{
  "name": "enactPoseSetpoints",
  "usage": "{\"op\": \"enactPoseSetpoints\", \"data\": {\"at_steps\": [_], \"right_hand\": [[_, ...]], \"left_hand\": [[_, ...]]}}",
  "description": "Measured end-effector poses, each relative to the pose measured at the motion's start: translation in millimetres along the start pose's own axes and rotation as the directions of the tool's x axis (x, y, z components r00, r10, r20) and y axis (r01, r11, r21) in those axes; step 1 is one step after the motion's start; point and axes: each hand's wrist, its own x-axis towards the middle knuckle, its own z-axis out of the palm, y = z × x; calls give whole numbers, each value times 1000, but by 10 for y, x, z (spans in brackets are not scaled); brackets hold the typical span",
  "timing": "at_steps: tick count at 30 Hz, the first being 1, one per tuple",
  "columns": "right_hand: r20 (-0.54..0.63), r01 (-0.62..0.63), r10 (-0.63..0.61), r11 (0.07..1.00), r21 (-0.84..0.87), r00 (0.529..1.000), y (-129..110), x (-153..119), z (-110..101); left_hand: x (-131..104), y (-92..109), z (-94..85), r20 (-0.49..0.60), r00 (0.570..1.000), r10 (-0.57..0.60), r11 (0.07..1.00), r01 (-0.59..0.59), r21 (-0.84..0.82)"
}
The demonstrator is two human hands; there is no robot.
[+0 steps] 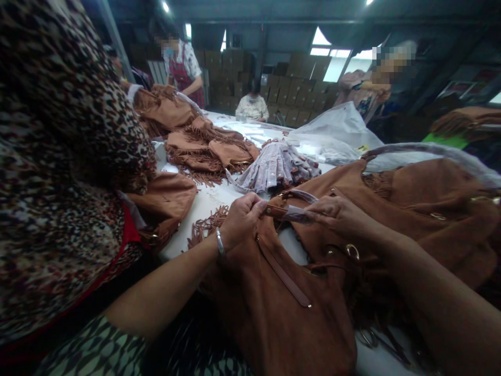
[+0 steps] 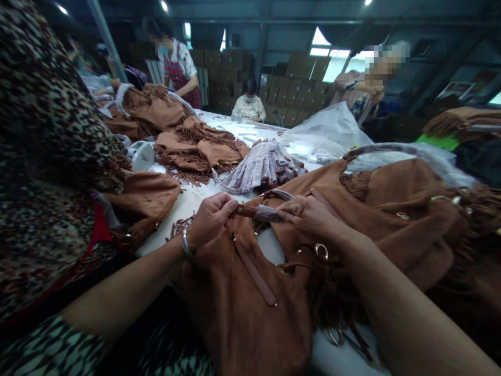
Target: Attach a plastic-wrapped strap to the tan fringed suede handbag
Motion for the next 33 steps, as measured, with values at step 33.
{"op": "enactPoseSetpoints", "data": {"at_steps": [33], "right_hand": [[-199, -62, 331, 635, 770, 923, 413, -521, -349]], "left_hand": [[-247, 482, 1416, 759, 629, -171, 820, 518, -244]]}}
